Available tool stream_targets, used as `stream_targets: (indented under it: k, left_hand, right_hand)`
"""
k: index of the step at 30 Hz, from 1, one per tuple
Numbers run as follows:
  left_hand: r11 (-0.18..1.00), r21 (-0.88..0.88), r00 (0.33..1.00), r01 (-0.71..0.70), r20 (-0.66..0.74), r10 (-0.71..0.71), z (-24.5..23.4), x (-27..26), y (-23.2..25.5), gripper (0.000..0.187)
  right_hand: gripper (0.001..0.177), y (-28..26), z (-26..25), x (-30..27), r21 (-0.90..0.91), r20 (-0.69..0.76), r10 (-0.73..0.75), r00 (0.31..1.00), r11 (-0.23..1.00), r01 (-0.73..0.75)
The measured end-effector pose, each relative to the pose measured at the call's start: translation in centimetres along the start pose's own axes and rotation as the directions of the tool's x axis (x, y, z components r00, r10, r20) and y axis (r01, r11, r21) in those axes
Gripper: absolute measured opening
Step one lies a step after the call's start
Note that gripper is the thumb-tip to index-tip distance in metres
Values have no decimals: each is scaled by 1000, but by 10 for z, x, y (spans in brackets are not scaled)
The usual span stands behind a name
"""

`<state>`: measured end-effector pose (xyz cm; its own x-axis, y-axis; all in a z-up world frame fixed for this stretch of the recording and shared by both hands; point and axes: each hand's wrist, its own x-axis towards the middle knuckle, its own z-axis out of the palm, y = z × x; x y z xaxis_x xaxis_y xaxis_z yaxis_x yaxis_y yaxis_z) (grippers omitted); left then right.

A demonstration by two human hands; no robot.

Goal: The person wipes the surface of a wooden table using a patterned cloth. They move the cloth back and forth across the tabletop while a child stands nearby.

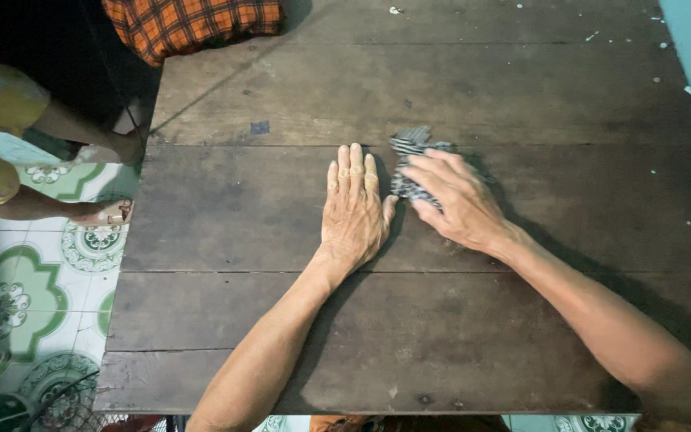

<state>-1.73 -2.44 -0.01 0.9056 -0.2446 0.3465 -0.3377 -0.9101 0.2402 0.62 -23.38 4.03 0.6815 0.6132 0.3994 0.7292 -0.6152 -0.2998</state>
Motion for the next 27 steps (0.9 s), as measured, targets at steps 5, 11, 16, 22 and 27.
stream_targets:
  k: [5, 11, 16, 22, 27]
  left_hand:
    - [1000, 16, 999, 6, 34, -7, -3, 2, 1, 79]
    - [1000, 3, 999, 13, 41, -13, -7, 3, 3, 81]
    - [1000, 9, 999, 0, 34, -1, -8, 2, 3, 82]
    - [1000, -3, 1000, -28, -13, 28, -4, 0, 1, 82]
    - [999, -10, 999, -30, -25, 30, 1, -1, -1, 82]
  right_hand:
    - [43, 15, 31, 54, 61, -28, -105, 994, 992, 107]
    - [44, 56, 52, 105, 8, -95, -75, 993, 997, 76]
    - [42, 91, 50, 110, -127, -171, 36, 985, 990, -58]
    - [41, 120, 10, 58, -239, -197, 134, 971, 954, -180]
    - [46, 99, -15, -2, -220, -111, 156, 982, 959, -177]
